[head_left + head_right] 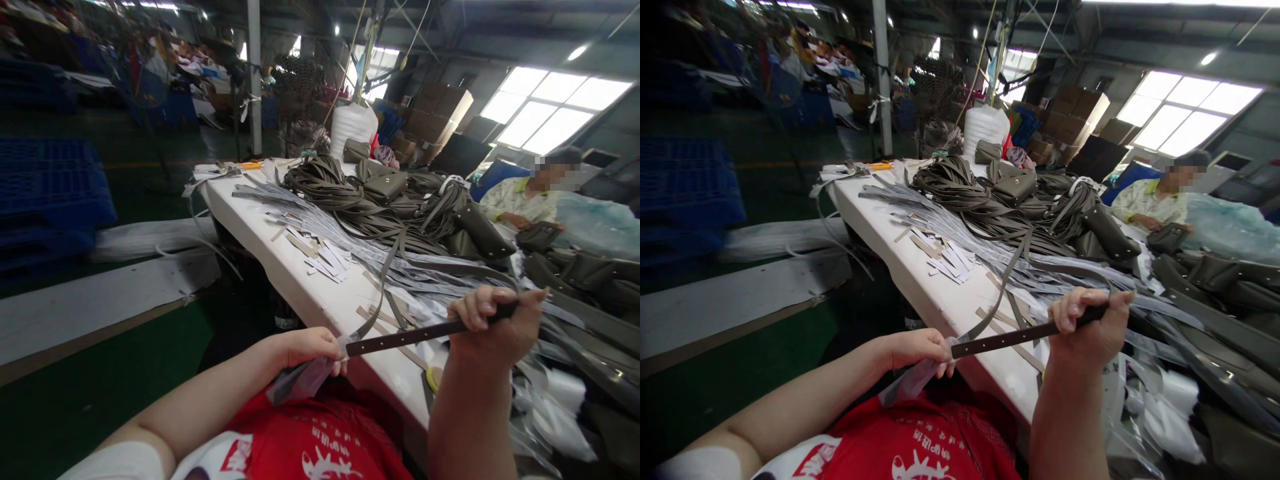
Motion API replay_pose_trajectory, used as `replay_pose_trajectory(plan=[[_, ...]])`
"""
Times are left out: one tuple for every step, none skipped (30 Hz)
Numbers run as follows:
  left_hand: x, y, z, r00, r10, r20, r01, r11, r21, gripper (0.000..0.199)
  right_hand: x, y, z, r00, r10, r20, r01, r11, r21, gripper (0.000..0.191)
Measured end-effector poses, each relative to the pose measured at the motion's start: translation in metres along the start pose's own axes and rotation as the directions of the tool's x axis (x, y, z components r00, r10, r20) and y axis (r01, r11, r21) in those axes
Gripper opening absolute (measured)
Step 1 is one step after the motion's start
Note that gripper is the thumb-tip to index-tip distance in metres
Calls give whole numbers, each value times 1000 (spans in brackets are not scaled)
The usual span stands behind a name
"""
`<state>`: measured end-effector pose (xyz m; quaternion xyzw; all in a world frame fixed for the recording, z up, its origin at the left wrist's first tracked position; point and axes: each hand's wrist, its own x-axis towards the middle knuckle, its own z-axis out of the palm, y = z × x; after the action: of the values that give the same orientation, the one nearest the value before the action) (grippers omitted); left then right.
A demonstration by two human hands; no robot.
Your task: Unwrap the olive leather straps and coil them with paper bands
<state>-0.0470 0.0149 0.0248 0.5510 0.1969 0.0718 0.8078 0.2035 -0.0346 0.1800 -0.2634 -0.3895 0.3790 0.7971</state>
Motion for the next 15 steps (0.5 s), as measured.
replay_pose_trajectory(plan=[[0, 0, 0, 1000, 2, 7, -2, 1000, 4, 25, 0, -1, 0, 1000, 5, 8, -5, 1000, 4, 36], [0, 0, -1, 1000, 6, 13, -6, 1000, 8, 26, 1, -2, 0, 1000, 6, 15, -6, 1000, 7, 35], [0, 0, -1, 1000, 12, 19, -12, 1000, 13, 26, 2, -3, 0, 1000, 5, 23, -5, 1000, 6, 35], [0, 0, -1, 1000, 15, 21, -15, 1000, 17, 26, 3, -3, 0, 999, 2, 32, -3, 1000, 3, 35], [0, 0, -2, 1000, 15, 22, -16, 1000, 20, 25, 4, -4, 0, 999, -1, 40, 1, 1000, -3, 35], [0, 0, -2, 1000, 17, 24, -18, 1000, 24, 25, 5, -3, 1, 999, -6, 48, 7, 1000, -9, 35], [0, 0, -2, 999, 21, 27, -22, 999, 27, 25, 6, -3, 2, 998, -11, 56, 12, 1000, -17, 36], [0, 0, -2, 999, 27, 32, -28, 999, 30, 25, 7, -2, 3, 998, -13, 65, 15, 1000, -26, 37], [0, 0, -3, 999, 32, 39, -33, 999, 32, 25, 8, 0, 5, 997, -13, 73, 16, 999, -33, 38], [1, -1, -4, 998, 36, 51, -38, 999, 36, 25, 10, 1, 6, 997, -11, 82, 14, 999, -39, 38], [1, -1, -5, 997, 40, 66, -42, 998, 41, 24, 11, 3, 7, 996, -7, 91, 11, 999, -42, 39], [1, -2, -6, 996, 42, 81, -46, 998, 47, 24, 12, 5, 8, 995, -3, 100, 7, 999, -44, 39], [2, -3, -7, 994, 44, 97, -49, 997, 55, 23, 14, 6, 8, 994, 1, 108, 3, 999, -44, 40], [2, -4, -8, 993, 46, 112, -53, 997, 62, 22, 16, 8, 8, 993, 5, 117, 0, 999, -44, 40], [2, -5, -9, 991, 47, 127, -56, 996, 69, 22, 17, 9, 8, 992, 9, 128, -3, 999, -46, 40]])
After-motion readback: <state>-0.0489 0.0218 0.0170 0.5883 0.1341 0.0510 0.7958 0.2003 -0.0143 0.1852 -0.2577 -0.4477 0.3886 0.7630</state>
